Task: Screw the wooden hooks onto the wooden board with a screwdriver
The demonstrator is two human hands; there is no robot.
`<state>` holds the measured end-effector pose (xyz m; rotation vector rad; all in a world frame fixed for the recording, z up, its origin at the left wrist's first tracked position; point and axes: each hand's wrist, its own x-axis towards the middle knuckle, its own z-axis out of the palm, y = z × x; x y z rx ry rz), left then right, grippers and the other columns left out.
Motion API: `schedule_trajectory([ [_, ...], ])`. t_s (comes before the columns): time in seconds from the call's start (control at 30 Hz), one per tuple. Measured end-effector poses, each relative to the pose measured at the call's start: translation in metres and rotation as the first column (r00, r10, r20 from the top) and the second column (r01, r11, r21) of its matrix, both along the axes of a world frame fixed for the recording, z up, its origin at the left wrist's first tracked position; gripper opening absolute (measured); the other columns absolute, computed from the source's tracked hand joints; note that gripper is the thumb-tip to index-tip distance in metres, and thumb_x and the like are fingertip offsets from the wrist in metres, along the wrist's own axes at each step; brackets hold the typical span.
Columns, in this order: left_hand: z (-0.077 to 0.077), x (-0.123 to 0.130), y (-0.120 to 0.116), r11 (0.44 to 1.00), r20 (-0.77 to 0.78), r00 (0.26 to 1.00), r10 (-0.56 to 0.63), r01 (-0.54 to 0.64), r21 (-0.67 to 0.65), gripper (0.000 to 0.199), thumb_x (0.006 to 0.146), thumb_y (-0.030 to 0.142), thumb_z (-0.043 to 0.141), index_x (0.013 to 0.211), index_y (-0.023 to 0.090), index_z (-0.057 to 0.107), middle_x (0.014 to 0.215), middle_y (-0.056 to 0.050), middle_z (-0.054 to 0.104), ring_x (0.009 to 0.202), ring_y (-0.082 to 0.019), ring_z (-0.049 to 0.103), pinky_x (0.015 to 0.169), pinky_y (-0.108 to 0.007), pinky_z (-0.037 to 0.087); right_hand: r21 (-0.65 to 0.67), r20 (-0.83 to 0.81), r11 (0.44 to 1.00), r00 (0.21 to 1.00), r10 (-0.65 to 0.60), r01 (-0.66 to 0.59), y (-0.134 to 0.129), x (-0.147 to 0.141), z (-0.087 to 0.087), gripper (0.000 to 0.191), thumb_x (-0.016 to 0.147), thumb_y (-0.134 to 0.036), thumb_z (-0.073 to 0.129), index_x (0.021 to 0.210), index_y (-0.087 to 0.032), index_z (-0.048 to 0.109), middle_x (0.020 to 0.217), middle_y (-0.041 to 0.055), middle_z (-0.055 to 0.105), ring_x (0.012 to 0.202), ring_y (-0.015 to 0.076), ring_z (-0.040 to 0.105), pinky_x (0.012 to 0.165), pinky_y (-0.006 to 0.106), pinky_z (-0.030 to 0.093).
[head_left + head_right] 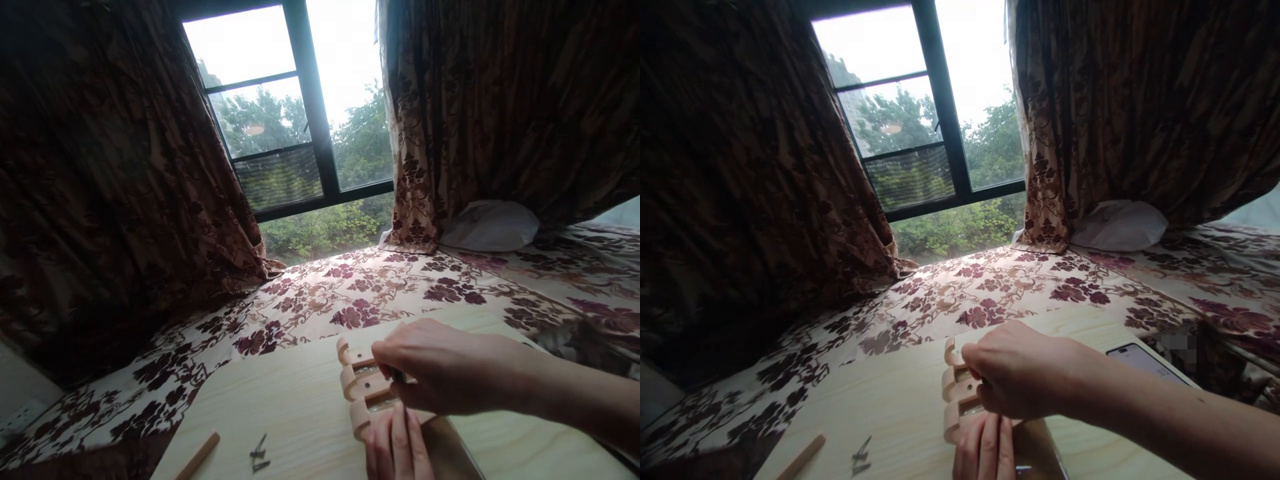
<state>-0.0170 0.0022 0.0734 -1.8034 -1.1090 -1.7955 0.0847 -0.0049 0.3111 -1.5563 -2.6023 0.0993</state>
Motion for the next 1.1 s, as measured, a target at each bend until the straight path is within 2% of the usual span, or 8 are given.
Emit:
schedule_trajectory([
  [0.17,0.014,0.001,-0.003,1.000,0.002,1.000,-0.026,0.026,-0.004,0.035,0.084,0.002,0.046,0.096,0.025,0.069,0.093,0.001,0.074,0.091,-0.022,0.062,0.088,-0.038,0.041,0.000,0.016,1.000,1.000,-0.015,0.015,0.002,0.002,0.001,0.004,0.084,-0.017,0.050,0.081,-0.018,0.053,0.075,0.0050,0.063,0.062,0.0146,0.048,0.054,0.028,0.026],
  [0.37,0.020,-0.010,-0.010,0.994,-0.042,0.995,-0.089,0.087,-0.063,0.038,0.088,0.009,0.038,0.103,0.023,0.069,0.101,0.000,0.073,0.098,-0.023,0.061,0.093,-0.038,0.040,0.030,0.021,0.998,0.998,-0.059,0.059,0.002,0.003,-0.007,0.007,0.086,-0.020,0.049,0.082,-0.017,0.055,0.076,0.0064,0.064,0.061,0.0156,0.049,0.054,0.030,0.024],
  [0.53,0.017,-0.031,-0.009,0.995,-0.349,0.933,-0.088,0.063,-0.082,0.046,0.083,0.003,0.041,0.122,0.019,0.060,0.117,-0.001,0.069,0.110,-0.023,0.058,0.096,-0.037,0.040,0.008,0.027,0.999,0.999,-0.046,0.046,-0.003,0.005,0.004,0.007,0.082,-0.020,0.055,0.085,-0.016,0.060,0.076,0.0065,0.065,0.063,0.0166,0.053,0.054,0.028,0.025],
  [0.63,0.015,-0.039,-0.008,0.997,-0.481,0.875,-0.050,0.012,-0.083,0.046,0.083,0.013,0.050,0.129,0.018,0.055,0.121,-0.003,0.067,0.113,-0.025,0.056,0.096,-0.038,0.042,-0.036,0.014,0.999,1.000,0.015,-0.014,-0.007,0.006,0.013,0.009,0.083,-0.015,0.053,0.086,-0.017,0.062,0.079,0.0045,0.066,0.069,0.0157,0.055,0.057,0.026,0.030],
  [0.73,0.015,-0.039,-0.009,0.995,-0.457,0.887,-0.059,0.015,-0.098,0.048,0.086,0.035,0.057,0.131,0.019,0.054,0.121,-0.005,0.066,0.112,-0.026,0.058,0.096,-0.039,0.042,-0.051,0.004,0.998,1.000,0.030,-0.030,-0.009,0.007,0.013,0.010,0.087,-0.015,0.051,0.083,-0.017,0.060,0.079,0.0044,0.065,0.068,0.0146,0.052,0.057,0.026,0.032],
  [0.8,0.016,-0.037,-0.011,0.990,-0.400,0.910,-0.105,0.056,-0.132,0.066,0.085,0.064,0.049,0.133,0.019,0.053,0.122,-0.006,0.066,0.112,-0.027,0.058,0.097,-0.040,0.041,-0.044,0.001,0.999,1.000,0.018,-0.018,-0.008,0.007,0.009,0.011,0.088,-0.015,0.050,0.082,-0.016,0.059,0.078,0.0049,0.064,0.066,0.0141,0.049,0.057,0.026,0.031],
  [0.87,0.018,-0.035,-0.011,0.984,-0.353,0.925,-0.141,0.092,-0.151,0.085,0.079,0.081,0.037,0.136,0.020,0.050,0.123,-0.006,0.066,0.112,-0.027,0.059,0.098,-0.040,0.040,-0.029,-0.004,1.000,1.000,0.000,0.000,-0.007,0.007,0.004,0.012,0.090,-0.016,0.049,0.081,-0.015,0.057,0.077,0.0054,0.064,0.064,0.0136,0.046,0.056,0.027,0.030],
  [1.1,0.018,-0.040,-0.009,0.977,-0.394,0.900,-0.185,0.123,-0.176,0.095,0.070,0.083,0.051,0.140,0.019,0.045,0.128,-0.005,0.063,0.114,-0.029,0.057,0.101,-0.040,0.039,-0.007,-0.028,1.000,1.000,0.010,-0.010,-0.007,0.011,0.003,0.006,0.085,-0.017,0.055,0.085,-0.016,0.061,0.077,0.0040,0.064,0.063,0.0127,0.046,0.055,0.026,0.027],
])
